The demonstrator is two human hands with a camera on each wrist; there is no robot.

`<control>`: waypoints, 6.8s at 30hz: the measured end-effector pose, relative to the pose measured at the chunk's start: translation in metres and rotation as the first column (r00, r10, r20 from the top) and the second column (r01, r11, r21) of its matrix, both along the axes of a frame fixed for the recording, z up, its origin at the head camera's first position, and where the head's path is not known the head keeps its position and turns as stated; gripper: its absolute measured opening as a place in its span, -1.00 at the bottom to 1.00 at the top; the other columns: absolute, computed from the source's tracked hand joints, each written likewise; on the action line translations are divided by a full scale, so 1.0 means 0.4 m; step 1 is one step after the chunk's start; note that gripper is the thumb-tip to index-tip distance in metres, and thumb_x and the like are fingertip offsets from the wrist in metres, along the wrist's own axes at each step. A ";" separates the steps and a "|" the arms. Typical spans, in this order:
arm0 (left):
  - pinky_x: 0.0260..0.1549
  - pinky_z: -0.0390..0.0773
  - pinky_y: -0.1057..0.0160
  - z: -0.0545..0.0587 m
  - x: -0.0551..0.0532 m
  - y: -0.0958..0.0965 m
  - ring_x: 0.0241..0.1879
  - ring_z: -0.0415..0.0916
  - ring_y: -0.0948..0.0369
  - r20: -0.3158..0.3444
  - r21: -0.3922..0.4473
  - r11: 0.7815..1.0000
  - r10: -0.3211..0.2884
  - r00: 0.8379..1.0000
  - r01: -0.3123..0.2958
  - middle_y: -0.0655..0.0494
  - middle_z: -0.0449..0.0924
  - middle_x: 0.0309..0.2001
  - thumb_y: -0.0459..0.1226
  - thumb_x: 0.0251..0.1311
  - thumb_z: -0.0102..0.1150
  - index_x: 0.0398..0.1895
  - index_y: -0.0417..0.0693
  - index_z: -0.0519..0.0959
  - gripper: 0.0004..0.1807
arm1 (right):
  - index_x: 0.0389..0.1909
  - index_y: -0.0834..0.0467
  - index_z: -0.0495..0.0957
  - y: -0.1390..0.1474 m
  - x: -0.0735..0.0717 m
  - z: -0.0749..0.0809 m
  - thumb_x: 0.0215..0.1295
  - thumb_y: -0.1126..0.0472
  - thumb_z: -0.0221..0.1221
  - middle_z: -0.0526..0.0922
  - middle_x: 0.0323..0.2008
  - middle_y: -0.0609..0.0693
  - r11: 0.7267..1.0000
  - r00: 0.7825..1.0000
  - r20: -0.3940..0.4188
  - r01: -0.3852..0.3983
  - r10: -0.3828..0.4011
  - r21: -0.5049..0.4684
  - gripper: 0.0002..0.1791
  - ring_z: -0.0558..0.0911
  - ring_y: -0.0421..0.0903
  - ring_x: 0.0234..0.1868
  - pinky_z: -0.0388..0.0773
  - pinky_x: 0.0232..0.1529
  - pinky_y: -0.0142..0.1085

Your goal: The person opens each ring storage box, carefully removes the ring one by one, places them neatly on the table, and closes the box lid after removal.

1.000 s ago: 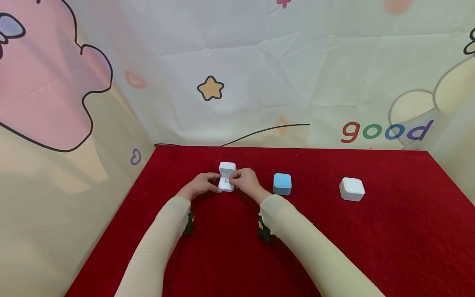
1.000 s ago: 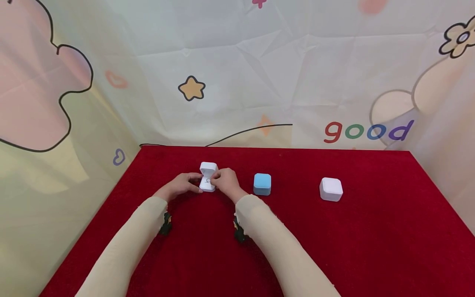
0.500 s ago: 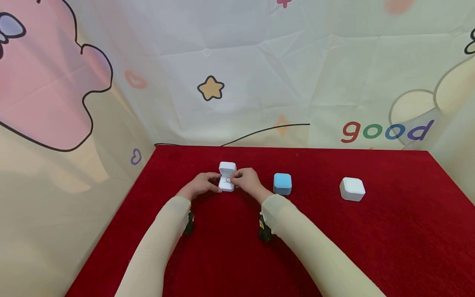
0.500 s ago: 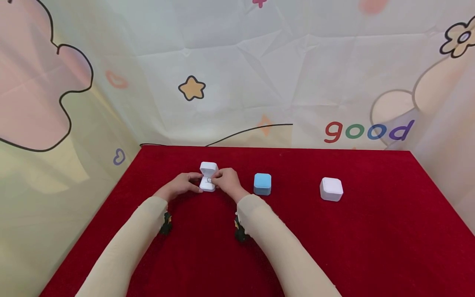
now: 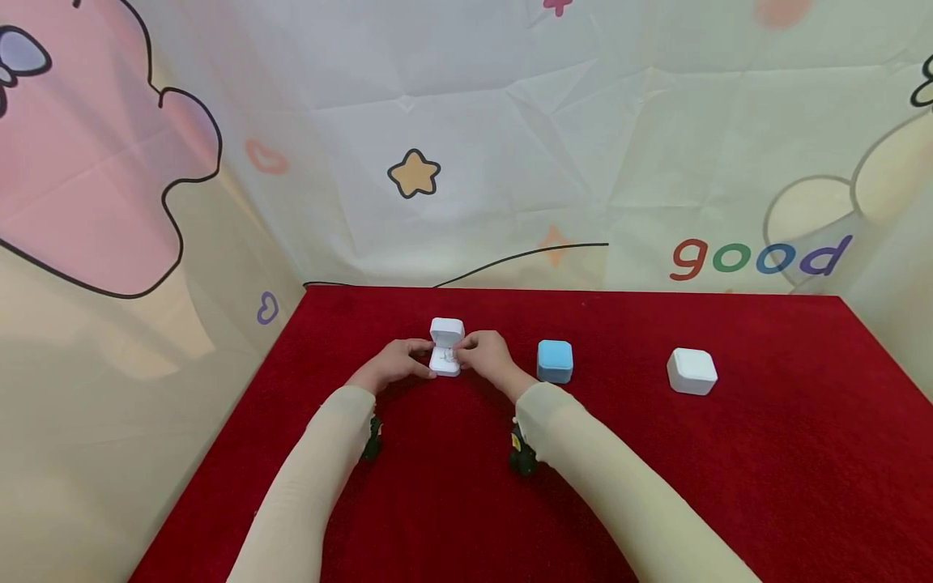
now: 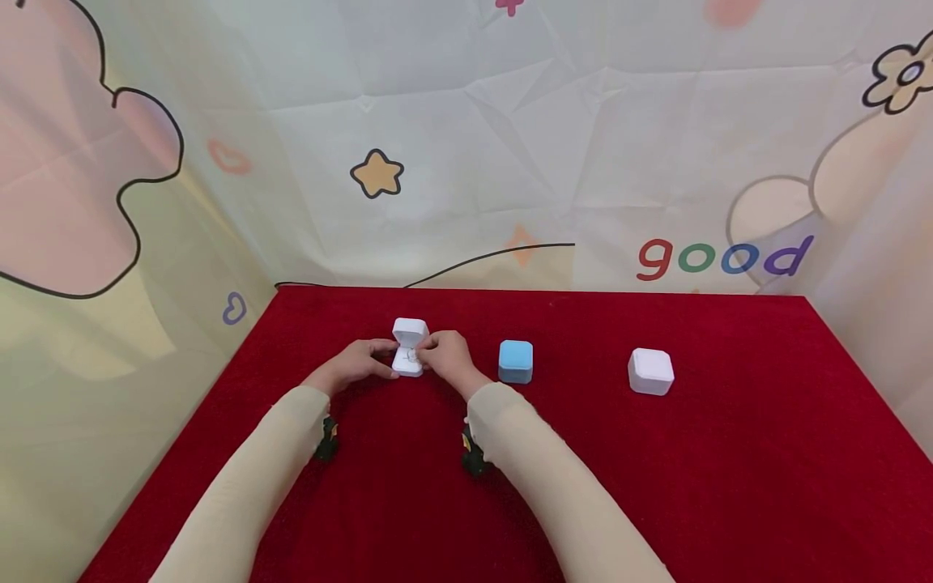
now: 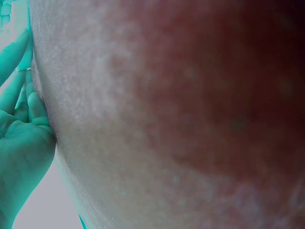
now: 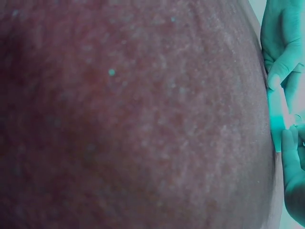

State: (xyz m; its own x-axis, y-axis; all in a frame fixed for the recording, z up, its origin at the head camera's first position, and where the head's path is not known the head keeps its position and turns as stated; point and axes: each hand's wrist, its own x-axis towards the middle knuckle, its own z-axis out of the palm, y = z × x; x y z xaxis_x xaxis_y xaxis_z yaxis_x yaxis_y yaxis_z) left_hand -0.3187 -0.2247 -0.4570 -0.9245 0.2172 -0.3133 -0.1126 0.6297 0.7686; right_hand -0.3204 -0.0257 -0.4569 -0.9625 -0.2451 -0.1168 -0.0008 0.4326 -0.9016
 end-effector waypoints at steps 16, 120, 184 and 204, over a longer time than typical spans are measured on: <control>0.37 0.45 -0.01 0.002 0.001 -0.005 0.25 0.38 -0.04 -0.012 -0.018 1.000 -0.018 1.000 0.018 -0.20 0.43 0.41 -0.30 0.20 0.39 0.45 -0.17 0.42 -0.28 | -0.06 0.40 0.70 0.013 0.004 0.018 0.43 0.33 0.21 0.73 -0.05 0.28 0.985 0.989 0.131 0.086 -0.066 -0.152 -0.77 0.73 -0.12 -0.27 0.75 0.00 -0.22; 0.35 0.48 -0.02 -0.012 -0.012 0.004 0.35 0.40 -0.09 -0.034 -0.025 1.000 -0.018 0.999 0.017 -0.26 0.42 0.43 -0.39 0.24 0.28 0.45 -0.25 0.39 -0.33 | -0.10 0.52 0.63 -0.038 0.182 0.065 0.36 0.45 0.18 0.71 -0.35 0.05 0.883 0.960 0.271 0.066 0.071 -0.465 -0.79 0.67 -0.25 -0.43 0.77 -0.06 -0.19; 0.44 0.37 -0.07 -0.004 -0.001 0.002 0.36 0.36 -0.09 -0.029 -0.010 1.000 -0.009 1.000 0.009 -0.23 0.39 0.46 -0.36 0.23 0.32 0.48 -0.22 0.37 -0.29 | -0.12 0.58 0.64 -0.075 0.246 0.003 0.30 0.49 0.12 0.66 -0.50 -0.08 0.901 0.945 0.309 0.035 0.111 -0.431 -0.77 0.61 -0.33 -0.53 0.73 -0.31 -0.42; 0.45 0.36 -0.07 0.009 0.003 0.007 0.39 0.36 -0.11 -0.028 -0.020 1.000 -0.009 1.000 0.008 -0.23 0.40 0.45 -0.36 0.24 0.32 0.47 -0.23 0.37 -0.30 | -0.20 0.54 0.69 -0.081 0.246 -0.013 0.31 0.48 0.15 0.67 -0.51 -0.04 0.947 0.950 0.302 0.024 0.078 -0.321 -0.80 0.59 -0.31 -0.57 0.75 -0.33 -0.36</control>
State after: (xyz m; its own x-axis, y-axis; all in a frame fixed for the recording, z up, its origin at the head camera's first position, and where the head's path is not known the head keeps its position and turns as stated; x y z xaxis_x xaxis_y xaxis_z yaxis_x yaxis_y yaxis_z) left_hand -0.3174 -0.2221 -0.4535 -0.9311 0.2193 -0.2914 -0.0853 0.6459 0.7587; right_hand -0.2219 -0.0580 -0.4622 -0.8839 -0.3438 -0.3171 0.2903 0.1284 -0.9483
